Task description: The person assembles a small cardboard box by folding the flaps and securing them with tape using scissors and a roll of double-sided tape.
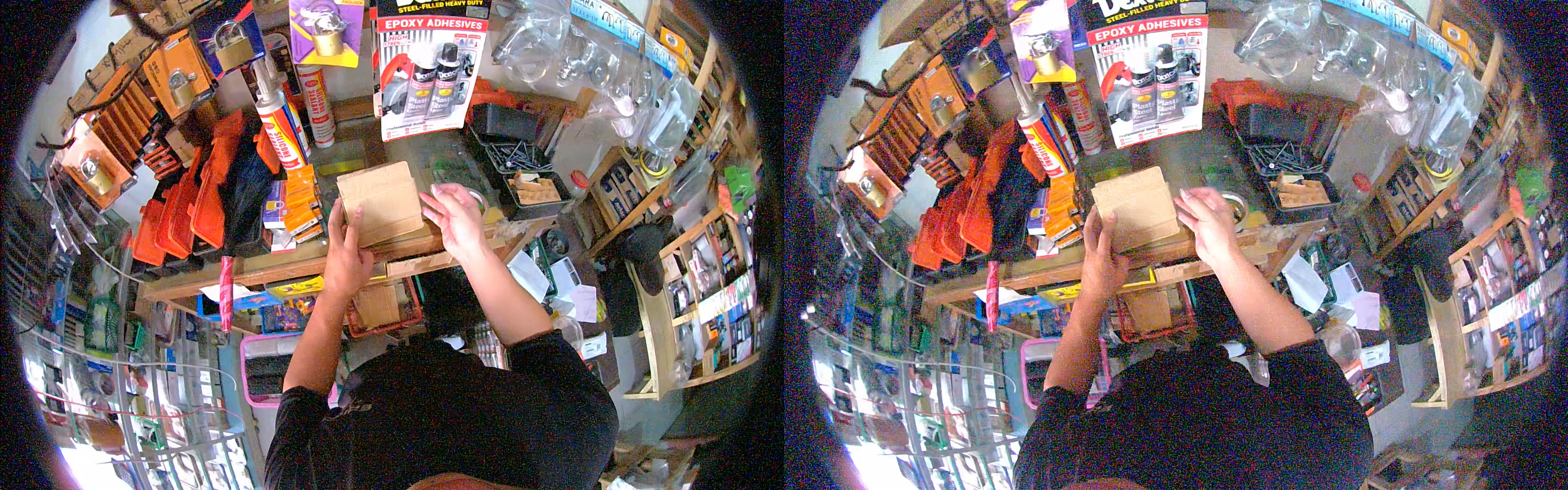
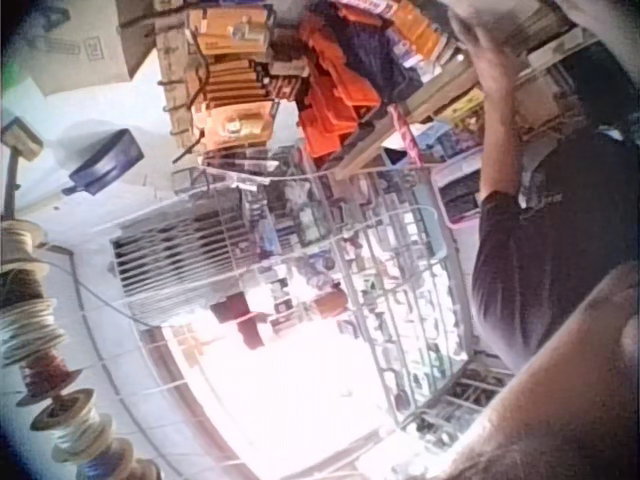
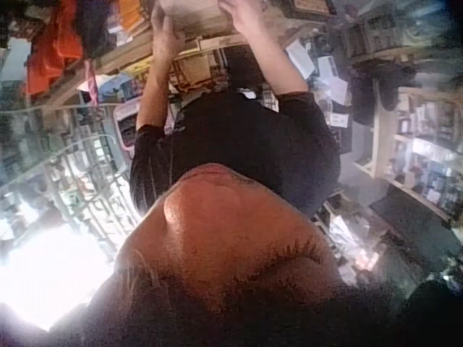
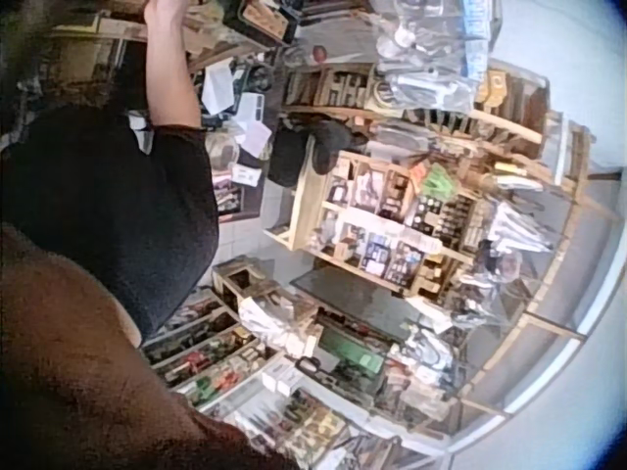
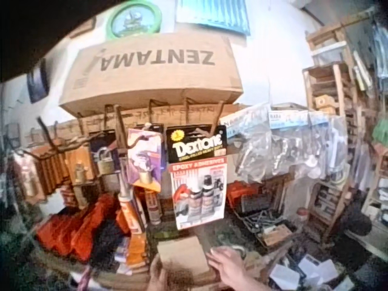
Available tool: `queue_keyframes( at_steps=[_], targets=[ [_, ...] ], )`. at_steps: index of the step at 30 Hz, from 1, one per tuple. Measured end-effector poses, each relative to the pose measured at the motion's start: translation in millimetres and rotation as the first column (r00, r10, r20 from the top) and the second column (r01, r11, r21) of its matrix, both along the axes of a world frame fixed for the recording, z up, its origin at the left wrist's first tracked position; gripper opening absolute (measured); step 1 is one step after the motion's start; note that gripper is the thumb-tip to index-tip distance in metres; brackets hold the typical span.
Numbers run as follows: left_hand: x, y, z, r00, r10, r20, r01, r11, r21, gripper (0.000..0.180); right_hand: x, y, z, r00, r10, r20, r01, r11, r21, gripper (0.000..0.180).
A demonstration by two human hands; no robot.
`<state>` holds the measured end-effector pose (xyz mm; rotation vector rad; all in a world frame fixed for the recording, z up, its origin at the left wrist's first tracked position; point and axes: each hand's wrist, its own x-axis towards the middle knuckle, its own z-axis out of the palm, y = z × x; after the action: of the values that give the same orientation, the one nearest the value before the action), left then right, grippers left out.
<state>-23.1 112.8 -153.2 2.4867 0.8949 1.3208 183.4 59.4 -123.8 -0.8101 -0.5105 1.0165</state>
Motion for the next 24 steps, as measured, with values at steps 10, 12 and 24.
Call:
queue_keyframes(
  at_steps=[10,12,24],
  targets=[
    [2.6,8.4,8.7,0.952,0.080,0.296,-0.012,0.975,-0.223,0.044,-2.9,-13.5,-11.1,1.000,-0.012,0.023,0.011,0.999,0.042,0.008],
    [0.8,10.0,7.6,0.953,0.089,0.288,-0.011,0.965,-0.261,0.041,-2.6,-17.6,-12.4,1.000,-0.006,0.005,0.006,0.998,0.056,0.007],
    [-13.0,-32.7,-2.6,0.874,-0.183,0.450,0.330,0.904,-0.273,0.031,-19.3,-60.5,-43.4,0.997,-0.082,-0.004,0.081,0.978,0.191,0.003]
  ],
)
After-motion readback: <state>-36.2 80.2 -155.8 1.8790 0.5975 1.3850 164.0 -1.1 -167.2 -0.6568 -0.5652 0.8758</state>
